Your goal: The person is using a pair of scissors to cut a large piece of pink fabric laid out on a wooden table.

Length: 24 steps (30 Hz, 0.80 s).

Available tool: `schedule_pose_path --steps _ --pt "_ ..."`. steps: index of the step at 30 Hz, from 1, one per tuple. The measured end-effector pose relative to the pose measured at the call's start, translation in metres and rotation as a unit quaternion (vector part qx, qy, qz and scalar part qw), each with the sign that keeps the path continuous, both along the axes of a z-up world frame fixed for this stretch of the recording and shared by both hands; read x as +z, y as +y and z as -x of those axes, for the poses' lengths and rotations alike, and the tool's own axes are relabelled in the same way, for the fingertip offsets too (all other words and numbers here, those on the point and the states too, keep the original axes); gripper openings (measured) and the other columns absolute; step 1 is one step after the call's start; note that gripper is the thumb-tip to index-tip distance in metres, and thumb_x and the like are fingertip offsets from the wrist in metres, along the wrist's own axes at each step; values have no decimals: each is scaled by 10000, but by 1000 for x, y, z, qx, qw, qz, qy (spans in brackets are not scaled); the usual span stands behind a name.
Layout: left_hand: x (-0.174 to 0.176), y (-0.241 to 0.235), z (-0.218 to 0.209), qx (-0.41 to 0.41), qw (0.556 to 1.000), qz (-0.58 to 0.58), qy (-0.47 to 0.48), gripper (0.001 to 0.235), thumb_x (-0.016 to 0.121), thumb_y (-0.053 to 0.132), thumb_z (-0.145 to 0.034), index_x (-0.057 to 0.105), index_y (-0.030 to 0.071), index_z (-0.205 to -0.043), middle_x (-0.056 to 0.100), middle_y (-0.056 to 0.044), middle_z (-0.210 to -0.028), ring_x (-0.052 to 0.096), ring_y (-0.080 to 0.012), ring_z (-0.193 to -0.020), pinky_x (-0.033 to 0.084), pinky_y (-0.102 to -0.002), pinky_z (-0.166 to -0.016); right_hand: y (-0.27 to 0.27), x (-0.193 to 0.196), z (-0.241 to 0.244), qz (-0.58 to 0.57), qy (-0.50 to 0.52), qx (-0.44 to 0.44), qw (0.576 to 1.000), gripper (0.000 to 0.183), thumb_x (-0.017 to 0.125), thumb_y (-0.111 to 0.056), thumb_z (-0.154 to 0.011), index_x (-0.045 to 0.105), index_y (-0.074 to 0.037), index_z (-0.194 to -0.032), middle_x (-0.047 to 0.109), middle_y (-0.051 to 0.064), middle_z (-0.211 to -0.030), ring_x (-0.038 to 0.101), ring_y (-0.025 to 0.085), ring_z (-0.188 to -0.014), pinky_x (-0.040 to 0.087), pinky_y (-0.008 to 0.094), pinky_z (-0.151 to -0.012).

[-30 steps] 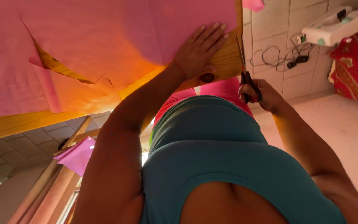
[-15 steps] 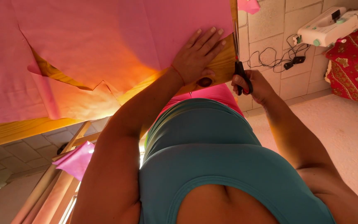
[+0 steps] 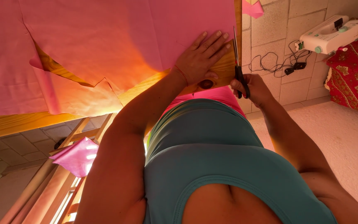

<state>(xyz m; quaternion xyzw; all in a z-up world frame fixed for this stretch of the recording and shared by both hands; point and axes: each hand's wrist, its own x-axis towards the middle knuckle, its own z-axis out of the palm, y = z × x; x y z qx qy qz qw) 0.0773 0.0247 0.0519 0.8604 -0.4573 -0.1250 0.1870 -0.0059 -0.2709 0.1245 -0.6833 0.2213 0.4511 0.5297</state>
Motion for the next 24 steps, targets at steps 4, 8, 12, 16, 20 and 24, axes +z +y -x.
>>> schedule_pose_path --steps 4,8,12,16,20,24 --pt "9 4 0 -10 1000 -20 -15 1214 813 835 -1171 267 88 -1956 224 -151 -2006 242 -396 -1842 232 -641 -1488 6 -8 -6 -7 -6 -32 999 472 898 -464 -1066 748 -66 -861 741 97 -735 655 178 -652 507 321 -653" --pt "6 5 1 -16 1000 0 -15 1161 797 805 -1198 300 72 -1949 240 -167 -1998 258 -404 -1836 231 -646 -1486 5 -13 -5 -28 -20 -41 999 506 897 -479 -1070 744 -62 -828 737 99 -721 632 176 -624 493 317 -644" --pt "3 3 1 -14 1000 1 -19 1183 876 792 -1191 302 93 -1953 212 -167 -1996 237 -407 -1836 249 -646 -1488 5 -13 -4 -20 -20 -49 998 471 885 -446 -1093 743 -56 -871 738 98 -734 638 175 -631 498 325 -641" --pt "2 1 0 -9 1000 5 5 1199 859 798 -1162 307 96 -1962 184 -175 -1998 198 -422 -1840 202 -655 -1493 8 -14 -2 -4 -25 -51 998 469 862 -421 -1118 725 -65 -845 737 94 -719 624 164 -611 458 306 -613" --pt "4 -1 -1 -8 1000 -16 26 1204 804 806 -1163 261 102 -1973 141 -163 -2008 156 -401 -1852 174 -644 -1508 8 -19 2 -21 -25 -68 997 514 892 -513 -1073 714 -76 -871 724 103 -720 623 172 -607 470 305 -614" --pt "1 -3 0 -3 1000 -18 15 1179 748 784 -1145 290 78 -1970 158 -150 -2019 146 -393 -1855 144 -636 -1509 4 -24 4 -3 -9 -82 997 479 911 -469 -1071 735 -55 -906 729 112 -715 631 172 -597 475 305 -593"
